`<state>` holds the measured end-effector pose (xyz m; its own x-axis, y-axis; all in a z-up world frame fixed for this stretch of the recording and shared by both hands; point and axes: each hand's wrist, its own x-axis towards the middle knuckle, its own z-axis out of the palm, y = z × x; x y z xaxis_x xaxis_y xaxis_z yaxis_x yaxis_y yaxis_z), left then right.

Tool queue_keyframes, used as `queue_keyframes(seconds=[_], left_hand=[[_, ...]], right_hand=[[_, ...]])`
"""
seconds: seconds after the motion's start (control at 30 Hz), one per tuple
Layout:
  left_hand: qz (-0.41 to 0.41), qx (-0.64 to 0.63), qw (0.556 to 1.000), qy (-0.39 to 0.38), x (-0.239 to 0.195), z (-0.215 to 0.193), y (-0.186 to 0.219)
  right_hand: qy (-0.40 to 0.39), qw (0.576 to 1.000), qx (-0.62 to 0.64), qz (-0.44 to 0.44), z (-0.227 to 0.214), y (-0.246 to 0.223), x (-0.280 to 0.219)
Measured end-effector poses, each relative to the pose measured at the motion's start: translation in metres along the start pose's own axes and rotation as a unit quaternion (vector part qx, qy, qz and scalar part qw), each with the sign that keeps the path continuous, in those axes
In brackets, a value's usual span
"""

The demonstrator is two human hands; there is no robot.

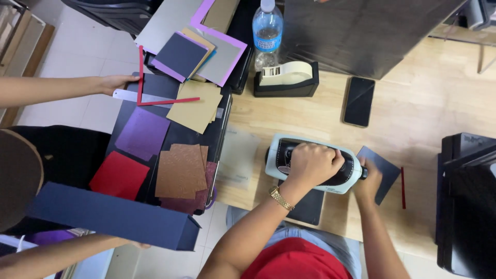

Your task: Embossing patterns onto colored paper using a manual embossing machine and folders.

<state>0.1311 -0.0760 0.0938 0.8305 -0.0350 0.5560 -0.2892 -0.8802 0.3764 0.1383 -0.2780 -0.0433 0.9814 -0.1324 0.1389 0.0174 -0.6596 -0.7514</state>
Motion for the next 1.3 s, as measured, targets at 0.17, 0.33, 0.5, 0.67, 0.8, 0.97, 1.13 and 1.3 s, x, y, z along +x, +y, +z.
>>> queue_keyframes(seconds=[0.17, 0.33, 0.5, 0.67, 0.8, 0.97, 1.13, 1.3], left_hand=[[0.001, -0.003, 1.0, 0.003, -0.001, 0.004, -0.002], [0.014, -0.011, 1.0, 0.007, -0.002, 0.006, -0.004], [0.02, -0.018, 1.0, 0.014, 0.0, 0.001, -0.003], [-0.012, 0.006, 0.999, -0.035, 0.002, -0.003, -0.001], [0.0, 0.002, 1.0, -0.029, 0.0, 0.005, -0.006], [0.017, 0.003, 0.999, -0.031, 0.0, 0.007, -0.008], [0.026, 0.007, 0.999, -0.036, 0.0, 0.002, -0.007], [0.025, 0.019, 0.999, -0.027, 0.001, 0.003, -0.008]], right_hand=[[0.063, 0.998, -0.025, -0.019, -0.039, -0.006, -0.081], [0.177, 0.978, 0.017, -0.107, -0.075, -0.057, -0.036], [0.197, 0.977, 0.044, -0.068, -0.029, -0.044, 0.07], [0.077, 0.995, -0.04, 0.04, 0.018, 0.026, 0.021], [0.086, 0.995, -0.048, -0.021, -0.004, 0.034, -0.066], [0.182, 0.977, -0.001, -0.109, -0.058, -0.001, -0.062], [0.209, 0.963, 0.055, -0.162, -0.059, -0.047, 0.035], [0.137, 0.99, -0.017, -0.015, 0.026, 0.031, 0.084]])
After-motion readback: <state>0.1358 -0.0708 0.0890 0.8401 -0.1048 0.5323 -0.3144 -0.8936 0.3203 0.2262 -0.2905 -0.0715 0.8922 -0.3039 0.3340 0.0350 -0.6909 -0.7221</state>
